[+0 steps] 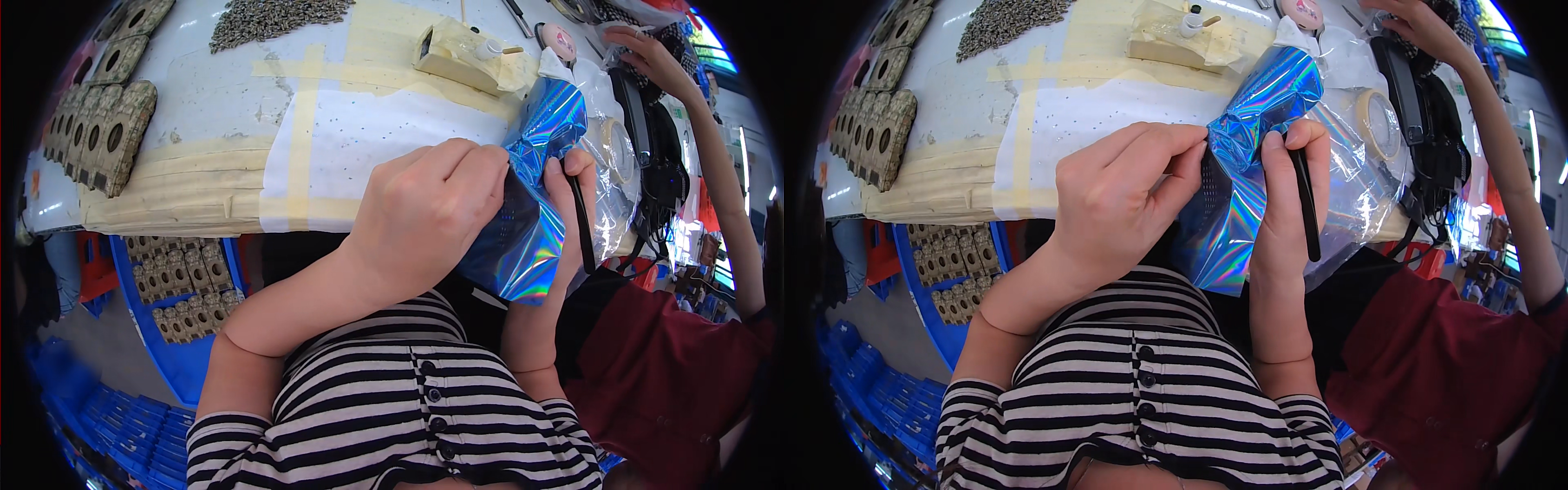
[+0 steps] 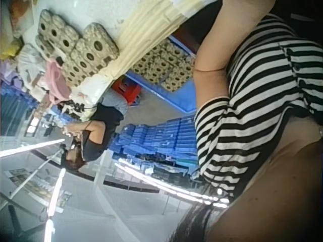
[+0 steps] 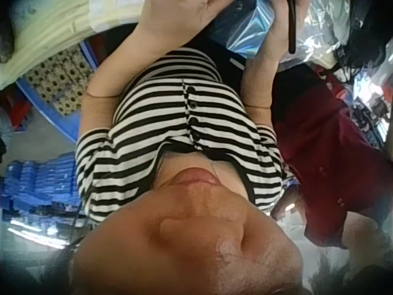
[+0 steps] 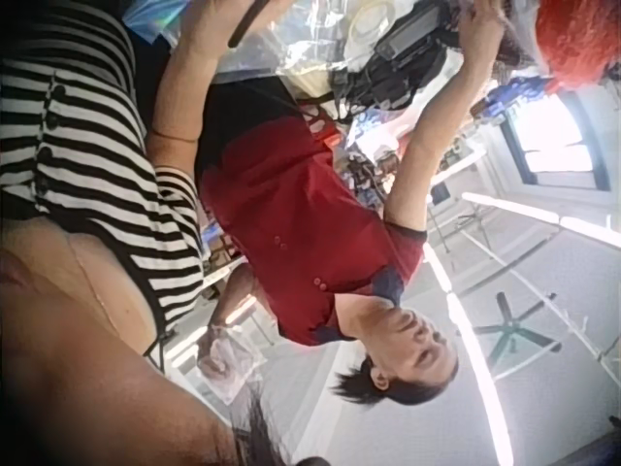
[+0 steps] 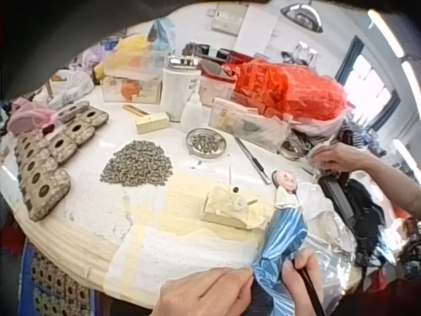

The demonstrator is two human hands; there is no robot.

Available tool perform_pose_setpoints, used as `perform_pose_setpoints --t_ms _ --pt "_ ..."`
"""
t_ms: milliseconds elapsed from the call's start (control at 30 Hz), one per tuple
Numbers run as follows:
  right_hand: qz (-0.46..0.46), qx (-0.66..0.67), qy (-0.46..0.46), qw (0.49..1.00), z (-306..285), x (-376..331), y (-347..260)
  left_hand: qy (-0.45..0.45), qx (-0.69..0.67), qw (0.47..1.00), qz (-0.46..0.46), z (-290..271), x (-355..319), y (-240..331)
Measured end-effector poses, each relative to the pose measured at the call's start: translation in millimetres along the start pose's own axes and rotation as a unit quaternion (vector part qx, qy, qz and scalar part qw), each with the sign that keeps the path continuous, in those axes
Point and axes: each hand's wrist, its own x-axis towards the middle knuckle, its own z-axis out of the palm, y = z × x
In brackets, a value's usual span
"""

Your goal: The person uses tweezers to pick up a small adhesive sticker from a tray and applies it to the surface of a holographic bag, then smooths the material by hand.

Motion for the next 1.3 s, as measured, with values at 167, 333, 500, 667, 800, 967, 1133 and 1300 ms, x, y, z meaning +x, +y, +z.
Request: perform_pose_setpoints --t_ms 167,333,500,667,800,967,1133,1300 --pt "0.023 0.034 -0.01 0.999 5.8 -3.8 -13.4 0.018 -0.013 1.0 -0.005 0.7 0.0 -2.3" --pt "0.052 0.027 0.037 0.998 6.1 -3.0 -7.9 0.023 -0.039 0.999 -0.016 0.0 -1.4 -2.2" --pt "0.041 0.018 0.034 0.998 6.5 -3.4 -7.4 0.003 -0.041 0.999 -0.012 -3.0 -2.2 -0.9" --pt "0.04 0.021 0.031 0.998 5.0 -3.3 -6.2 0.008 0.009 1.0 0.023 -3.7 -2.8 0.9" --pt "0.035 0.013 0.029 0.999 5.1 -4.1 -6.7 -0.003 0.05 0.998 0.043 -4.5 -2.0 -0.5" --pt "0.034 0.011 0.03 0.999 6.1 -3.8 -7.2 -0.006 0.056 0.998 0.024 -4.4 -0.7 -0.4" --pt "0.046 0.031 0.037 0.998 8.8 -4.5 -9.9 -0.003 0.006 1.0 -0.008 -6.3 0.9 -7.0" --pt "0.049 0.03 0.037 0.998 8.8 -4.8 -8.1 0.006 -0.025 1.0 0.014 -5.6 0.5 -5.8"
